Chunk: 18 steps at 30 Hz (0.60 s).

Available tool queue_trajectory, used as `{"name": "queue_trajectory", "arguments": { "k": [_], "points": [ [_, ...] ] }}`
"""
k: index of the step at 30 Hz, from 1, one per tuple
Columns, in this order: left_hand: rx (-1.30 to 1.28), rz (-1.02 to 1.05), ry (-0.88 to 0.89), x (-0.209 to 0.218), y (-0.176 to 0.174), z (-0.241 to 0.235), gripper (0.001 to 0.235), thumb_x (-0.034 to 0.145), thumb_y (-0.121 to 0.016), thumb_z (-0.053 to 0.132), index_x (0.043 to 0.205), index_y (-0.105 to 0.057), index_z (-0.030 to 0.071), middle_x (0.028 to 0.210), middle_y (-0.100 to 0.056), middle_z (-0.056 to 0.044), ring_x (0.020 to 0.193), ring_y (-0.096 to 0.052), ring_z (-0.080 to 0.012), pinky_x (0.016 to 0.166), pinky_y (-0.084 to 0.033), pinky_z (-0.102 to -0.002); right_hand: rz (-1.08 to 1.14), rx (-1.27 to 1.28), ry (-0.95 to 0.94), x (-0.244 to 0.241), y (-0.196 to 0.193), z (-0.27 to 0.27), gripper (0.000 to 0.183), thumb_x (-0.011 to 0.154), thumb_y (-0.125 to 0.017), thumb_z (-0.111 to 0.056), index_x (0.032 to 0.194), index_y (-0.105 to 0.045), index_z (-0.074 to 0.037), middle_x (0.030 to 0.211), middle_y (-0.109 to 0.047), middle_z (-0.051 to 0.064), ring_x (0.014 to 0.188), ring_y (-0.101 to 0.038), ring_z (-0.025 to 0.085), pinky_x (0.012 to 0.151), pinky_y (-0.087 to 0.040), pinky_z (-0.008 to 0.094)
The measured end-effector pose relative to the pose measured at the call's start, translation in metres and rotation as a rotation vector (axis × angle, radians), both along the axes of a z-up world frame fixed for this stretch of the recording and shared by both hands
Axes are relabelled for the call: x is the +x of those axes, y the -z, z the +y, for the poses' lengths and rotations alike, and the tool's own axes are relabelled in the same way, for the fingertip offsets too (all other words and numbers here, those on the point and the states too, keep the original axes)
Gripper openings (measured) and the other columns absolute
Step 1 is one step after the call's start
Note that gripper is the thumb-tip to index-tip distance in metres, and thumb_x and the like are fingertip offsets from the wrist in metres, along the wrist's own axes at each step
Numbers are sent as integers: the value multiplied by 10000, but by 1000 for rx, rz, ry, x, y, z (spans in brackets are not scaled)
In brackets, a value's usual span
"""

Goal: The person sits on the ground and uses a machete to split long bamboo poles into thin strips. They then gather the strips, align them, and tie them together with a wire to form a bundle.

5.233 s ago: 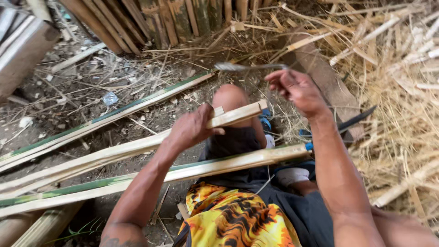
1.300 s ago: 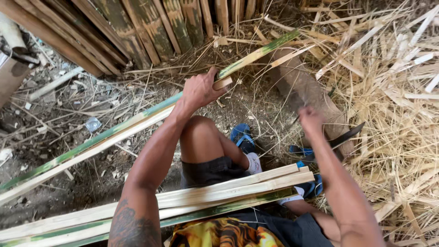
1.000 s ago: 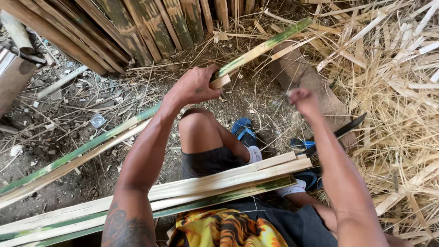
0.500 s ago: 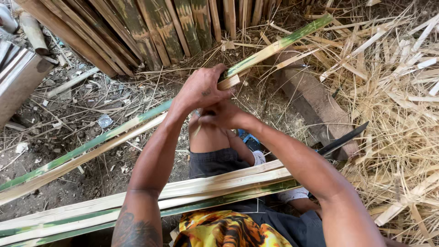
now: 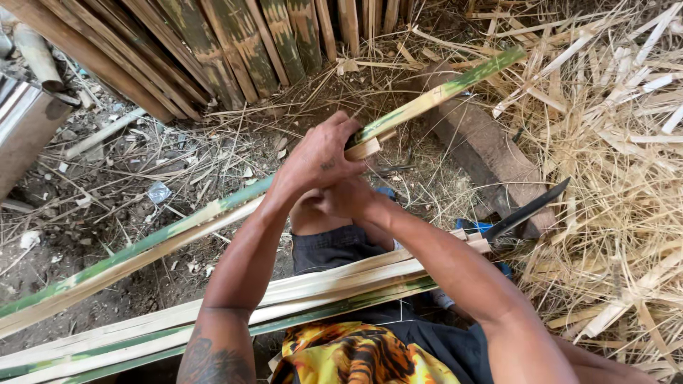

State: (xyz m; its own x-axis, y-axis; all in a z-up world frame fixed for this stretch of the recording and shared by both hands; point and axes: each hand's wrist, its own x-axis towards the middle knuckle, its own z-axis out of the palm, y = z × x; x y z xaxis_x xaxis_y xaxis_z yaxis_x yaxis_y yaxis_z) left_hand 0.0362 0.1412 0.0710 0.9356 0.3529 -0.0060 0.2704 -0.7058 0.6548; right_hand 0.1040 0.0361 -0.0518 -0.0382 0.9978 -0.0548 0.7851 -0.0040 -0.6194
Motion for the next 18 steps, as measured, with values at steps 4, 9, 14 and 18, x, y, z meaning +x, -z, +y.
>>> {"name": "queue_trajectory", "arguments": {
  "k": [4,9,14,18],
  "points": [
    [26,-73,12,-6,0,-6,645,710,-863,272,1234,-642,-34,1119,-637,-190,996,-665,-396,849,-545,-474,52,29,131,20,13,-13,304,954,-675,-307,1186,-706,-112,1101,-739,165,1044,-703,346,891,-553,455],
    [-12,-135,41,-11,15,-7,624,696,-851,255,1220,-652,-19,1123,-658,-188,972,-688,-370,855,-556,-452,414,200,713,192,-12,-107,225,1051,-529,-109,970,-737,-85,1107,-776,94,953,-745,211,869,-593,353],
    [-199,6,155,-19,40,-56,595,730,-837,262,1245,-663,22,1052,-670,-203,951,-689,-372,815,-550,-457,445,686,1548,260,-109,-228,687,993,-730,-194,1537,-316,-124,1103,-715,99,685,-491,120,566,-388,361],
    [-184,37,343,-33,66,-104,511,773,-866,271,1132,-649,-21,1044,-645,-229,945,-660,-393,839,-539,-469,832,360,1168,212,-107,-227,440,1026,-716,-297,1379,-575,-76,972,-655,10,669,-496,63,542,-404,237]
  ]
}}
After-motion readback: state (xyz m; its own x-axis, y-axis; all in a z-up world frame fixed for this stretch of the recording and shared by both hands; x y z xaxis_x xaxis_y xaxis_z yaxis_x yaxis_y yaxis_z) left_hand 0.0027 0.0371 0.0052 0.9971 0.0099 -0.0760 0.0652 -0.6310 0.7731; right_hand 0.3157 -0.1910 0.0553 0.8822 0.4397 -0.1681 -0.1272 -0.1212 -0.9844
